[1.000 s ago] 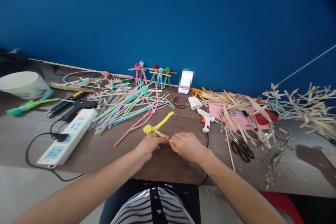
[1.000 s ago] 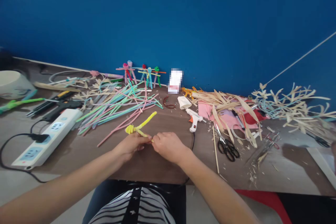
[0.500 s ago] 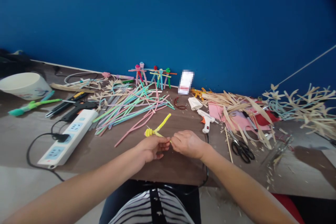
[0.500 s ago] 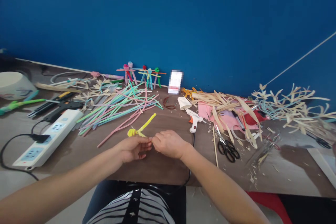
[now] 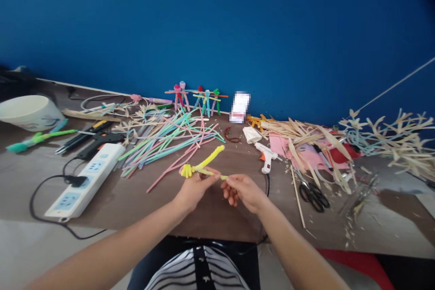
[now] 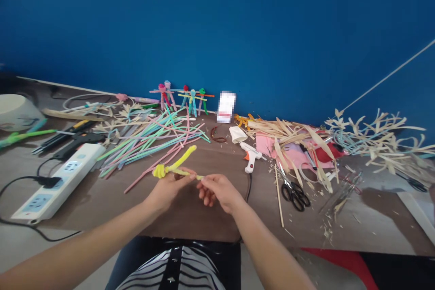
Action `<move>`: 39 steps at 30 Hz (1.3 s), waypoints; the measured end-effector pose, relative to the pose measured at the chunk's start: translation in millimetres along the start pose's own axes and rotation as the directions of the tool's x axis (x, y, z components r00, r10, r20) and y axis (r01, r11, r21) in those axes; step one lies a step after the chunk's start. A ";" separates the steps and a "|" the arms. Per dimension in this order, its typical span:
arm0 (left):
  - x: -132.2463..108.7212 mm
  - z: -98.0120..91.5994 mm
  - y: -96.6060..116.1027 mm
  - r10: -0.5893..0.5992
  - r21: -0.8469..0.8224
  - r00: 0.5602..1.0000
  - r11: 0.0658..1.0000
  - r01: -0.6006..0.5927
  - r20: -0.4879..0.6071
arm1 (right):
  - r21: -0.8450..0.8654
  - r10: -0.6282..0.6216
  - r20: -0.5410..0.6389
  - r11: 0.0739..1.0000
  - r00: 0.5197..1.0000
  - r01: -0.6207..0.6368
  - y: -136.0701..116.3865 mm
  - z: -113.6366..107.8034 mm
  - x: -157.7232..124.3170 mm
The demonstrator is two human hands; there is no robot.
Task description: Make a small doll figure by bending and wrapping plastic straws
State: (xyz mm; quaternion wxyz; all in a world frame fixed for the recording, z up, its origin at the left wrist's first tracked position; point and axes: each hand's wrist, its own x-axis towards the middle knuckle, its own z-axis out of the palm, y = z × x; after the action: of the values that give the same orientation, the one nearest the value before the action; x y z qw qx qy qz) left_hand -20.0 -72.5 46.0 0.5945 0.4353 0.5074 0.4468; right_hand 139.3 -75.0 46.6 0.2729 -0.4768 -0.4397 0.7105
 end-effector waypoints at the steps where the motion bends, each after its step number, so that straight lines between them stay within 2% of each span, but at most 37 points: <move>1: -0.4 -0.2 -1.0 0.016 0.025 1.000 1.000 -0.016 0.021 | 0.086 0.021 0.010 0.996 1.000 -0.022 1.2 1.8 0.0; 5: -2.5 -2.0 -3.2 0.116 0.106 0.990 0.987 -0.124 0.080 | 0.278 0.075 0.030 0.957 0.997 -0.080 1.2 6.3 -0.9; 10: -3.9 -5.0 -2.5 0.221 0.093 0.962 0.967 -0.237 0.159 | 0.332 0.073 0.065 0.939 0.995 -0.090 -1.5 7.5 -2.5; 12: -4.4 -5.0 -3.2 0.229 0.059 0.958 0.968 -0.242 0.173 | 0.342 0.053 0.051 0.937 0.997 -0.067 -1.1 8.5 -3.1; 17: -5.8 -1.4 -7.4 0.053 -0.060 0.996 0.997 -0.050 0.066 | 0.351 0.029 0.004 0.936 1.000 -0.029 1.1 12.6 -5.0; 21: -5.8 0.8 -9.3 -0.033 -0.128 0.999 0.991 0.035 0.019 | 0.350 0.003 -0.071 0.937 0.997 0.022 2.7 15.7 -4.2; 26: -6.2 3.2 -9.7 -0.126 -0.205 0.992 0.971 0.123 0.000 | 0.268 -0.060 -0.184 0.957 0.981 0.109 8.3 17.3 0.1; 31: -5.6 5.6 -11.2 -0.145 -0.280 0.989 0.949 0.148 0.030 | 0.119 -0.153 -0.266 0.974 0.952 0.190 13.0 19.1 0.2; 35: -6.6 7.0 -11.8 -0.230 -0.374 0.968 0.893 0.251 0.101 | -0.020 -0.212 -0.277 0.976 0.937 0.215 13.6 18.6 -1.8; 37: -7.6 7.7 -10.2 -0.292 -0.402 0.949 0.860 0.314 0.118 | -0.159 -0.300 -0.289 0.952 0.909 0.263 13.4 17.8 -2.7; 39: -8.5 8.1 -7.5 -0.340 -0.414 0.931 0.834 0.365 0.135 | -0.317 -0.417 -0.291 0.891 0.861 0.324 13.1 17.0 -3.8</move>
State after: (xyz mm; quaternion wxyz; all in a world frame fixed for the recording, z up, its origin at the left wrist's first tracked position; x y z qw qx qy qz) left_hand -12.0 -83.0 41.4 0.7620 0.2039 0.4503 0.4184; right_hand 125.6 -90.3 39.4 0.4151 -0.5330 -0.5561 0.4841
